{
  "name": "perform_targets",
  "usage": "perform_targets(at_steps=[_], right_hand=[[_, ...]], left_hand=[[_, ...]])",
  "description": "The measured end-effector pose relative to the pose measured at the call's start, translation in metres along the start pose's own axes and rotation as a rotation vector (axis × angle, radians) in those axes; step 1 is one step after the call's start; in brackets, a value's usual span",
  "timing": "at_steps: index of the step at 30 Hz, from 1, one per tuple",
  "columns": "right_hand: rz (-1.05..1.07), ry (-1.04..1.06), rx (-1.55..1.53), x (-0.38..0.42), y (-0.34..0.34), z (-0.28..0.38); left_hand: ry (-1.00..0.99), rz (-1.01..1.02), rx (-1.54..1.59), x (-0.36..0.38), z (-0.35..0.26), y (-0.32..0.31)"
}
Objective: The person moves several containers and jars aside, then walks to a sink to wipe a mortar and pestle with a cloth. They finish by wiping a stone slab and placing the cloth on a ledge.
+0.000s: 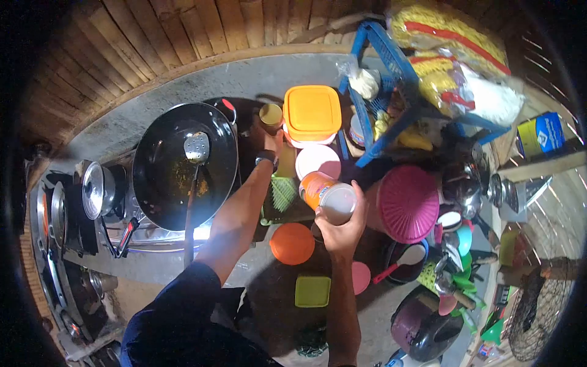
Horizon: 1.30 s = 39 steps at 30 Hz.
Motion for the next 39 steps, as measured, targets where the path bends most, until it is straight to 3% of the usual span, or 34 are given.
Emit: perform_targets(at_steps=[1,4,7,10,13,17,20,22,25,28,32,39], right_hand=[[0.01,0.0,0.01,-0.006,-0.003,0.001],[0.027,0.014,0.069,-0.021,-0.011,0.008],[0.059,0.123,0.246,-0.038,-0.018,0.022],[0.063,0.055,0.187,-0.053,-0.026,0.029],[0.054,0.0,0.103,-0.064,-0.03,0.024],[0.067,0.005,0.078,-0.074,-0.033,0.025],[0.037,-0.021,-0.097,-0.082,-0.042,0.039],[0.045,0.012,-0.167,-0.095,-0.051,0.058],[0.167,0.184,-0.065,-0.124,-0.068,0.07],[0.266,0.3,0.142,-0.145,-0.103,0.056],[0.427,0.271,0.219,-0.147,-0.164,0.026],[0.518,0.22,0.467,-0.132,-0.218,-0.058]], left_hand=[[-0.076,-0.166,-0.009,-0.001,0.001,-0.006],[-0.019,-0.171,0.124,0.0,0.002,-0.001],[0.031,-0.241,0.036,0.003,-0.011,0.013],[0.093,-0.11,0.288,-0.001,-0.014,0.011],[0.073,-0.374,0.27,-0.01,-0.024,0.003],[0.114,-0.167,0.511,-0.016,-0.031,-0.002],[0.076,-0.393,0.788,0.007,-0.042,-0.001],[0.108,-0.232,0.746,0.032,-0.039,0.013],[0.122,-0.182,0.583,0.077,-0.056,0.064],[0.151,-0.29,0.444,0.117,-0.069,0.101],[0.101,-0.245,0.423,0.156,-0.062,0.139],[0.053,-0.052,0.311,0.179,-0.048,0.138]])
Point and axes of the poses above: each hand's wrist, its own x-axis away from the middle knuckle, its own y-axis out of the back of the hand, z = x × y, the point moved 2 cm from there along -x, towards the middle knuckle, and after that the axes turned 13 degrees about -x, right-handed, at the moved point
